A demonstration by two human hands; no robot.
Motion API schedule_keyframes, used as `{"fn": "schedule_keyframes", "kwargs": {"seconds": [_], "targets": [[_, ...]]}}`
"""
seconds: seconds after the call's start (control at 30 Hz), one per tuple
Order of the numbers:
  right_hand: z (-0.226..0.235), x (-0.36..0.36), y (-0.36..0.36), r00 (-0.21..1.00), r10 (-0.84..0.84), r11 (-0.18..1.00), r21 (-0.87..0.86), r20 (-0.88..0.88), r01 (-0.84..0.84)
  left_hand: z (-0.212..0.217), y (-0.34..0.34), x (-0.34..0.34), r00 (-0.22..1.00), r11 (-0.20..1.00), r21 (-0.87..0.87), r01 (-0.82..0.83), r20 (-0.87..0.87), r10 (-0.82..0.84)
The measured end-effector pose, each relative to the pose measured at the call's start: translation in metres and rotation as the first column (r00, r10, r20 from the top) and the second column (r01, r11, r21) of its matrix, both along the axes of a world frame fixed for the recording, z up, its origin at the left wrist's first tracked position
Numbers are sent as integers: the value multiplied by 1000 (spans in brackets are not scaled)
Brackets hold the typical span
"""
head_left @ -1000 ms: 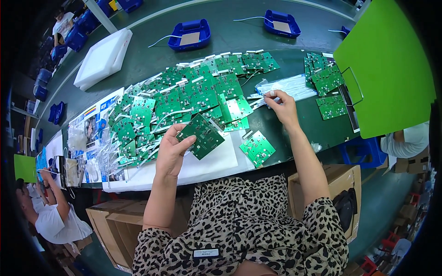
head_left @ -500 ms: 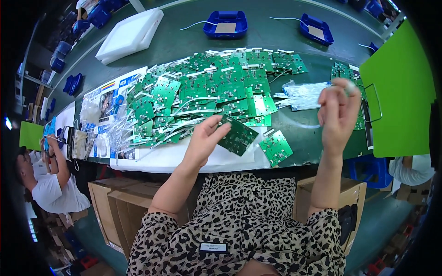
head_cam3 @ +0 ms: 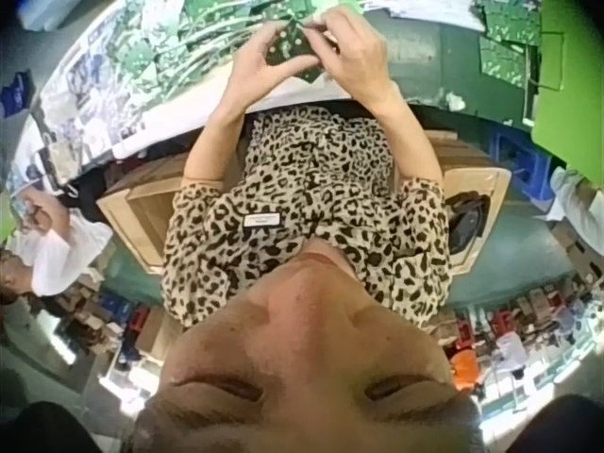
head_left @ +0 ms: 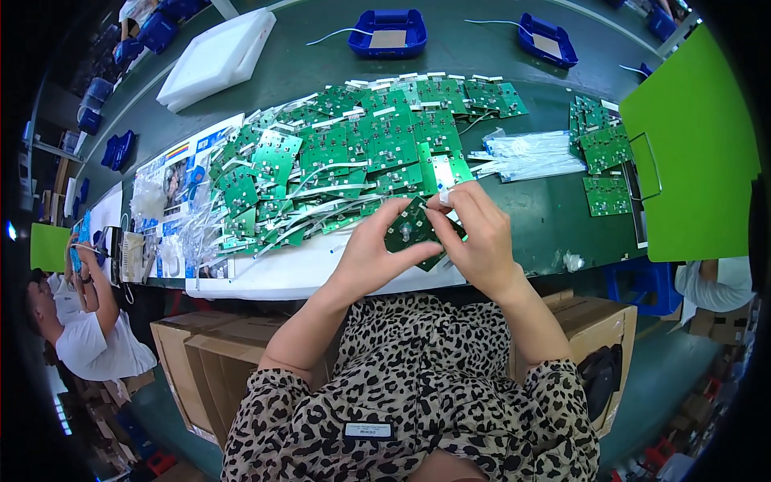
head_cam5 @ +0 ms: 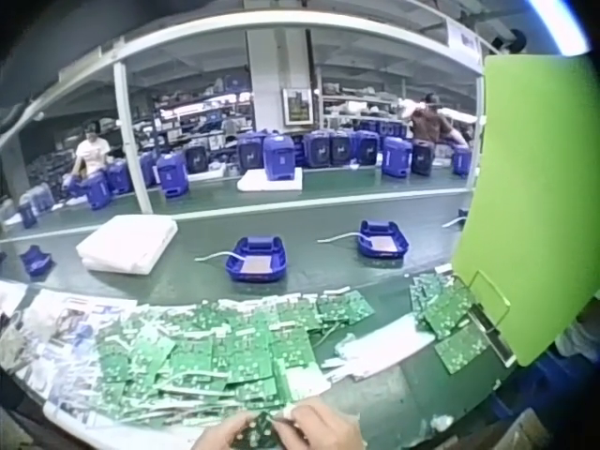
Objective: The person assembles electronic circuit boards into plastic housings by hand, securing them with tape strips and metal plates.
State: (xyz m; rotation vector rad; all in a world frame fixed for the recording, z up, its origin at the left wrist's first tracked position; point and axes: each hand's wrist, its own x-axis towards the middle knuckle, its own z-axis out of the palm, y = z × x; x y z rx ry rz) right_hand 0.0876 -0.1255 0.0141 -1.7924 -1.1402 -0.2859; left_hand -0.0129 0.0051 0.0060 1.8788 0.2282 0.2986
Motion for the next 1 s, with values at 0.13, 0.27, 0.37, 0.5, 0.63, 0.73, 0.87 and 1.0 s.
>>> {"fn": "schedule_keyframes", "kwargs": {"seconds": [0.13, 0.27, 0.37, 0.5, 0.63, 0.73, 0.87, 1.0], "targets": [[2, -2, -2, 997, 14, 1000, 0, -76, -14, 7, -4, -1, 1000, 989, 148, 8, -8, -7], [2, -6, -2, 996, 30, 999, -30, -80, -33, 5, -7, -1, 1000, 975, 220, -28, -7, 30], [5, -6, -5, 996, 55, 997, -41, -68, -57, 6, -5, 1, 999, 986, 165, 10, -37, -4], [18, 3, -25, 956, 160, 986, 5, -244, -164, 1, 9, 1, 998, 1000, 5, 29, -50, -29], [41, 4, -39, 777, 133, 986, 1, -615, -167, 5, 16, -1, 993, 997, -56, 49, -101, -55], [36, 10, -39, 720, 109, 974, -70, -686, -214, 14, 15, -1, 983, 977, -180, 112, -122, -136], [30, 15, -36, 704, 127, 951, -115, -699, -286, 24, 17, -2, 968, 974, -24, 226, -111, -227], [27, 15, -33, 659, 150, 936, -110, -737, -335, 31, 16, -2, 954, 962, 6, 272, -136, -268]]}}
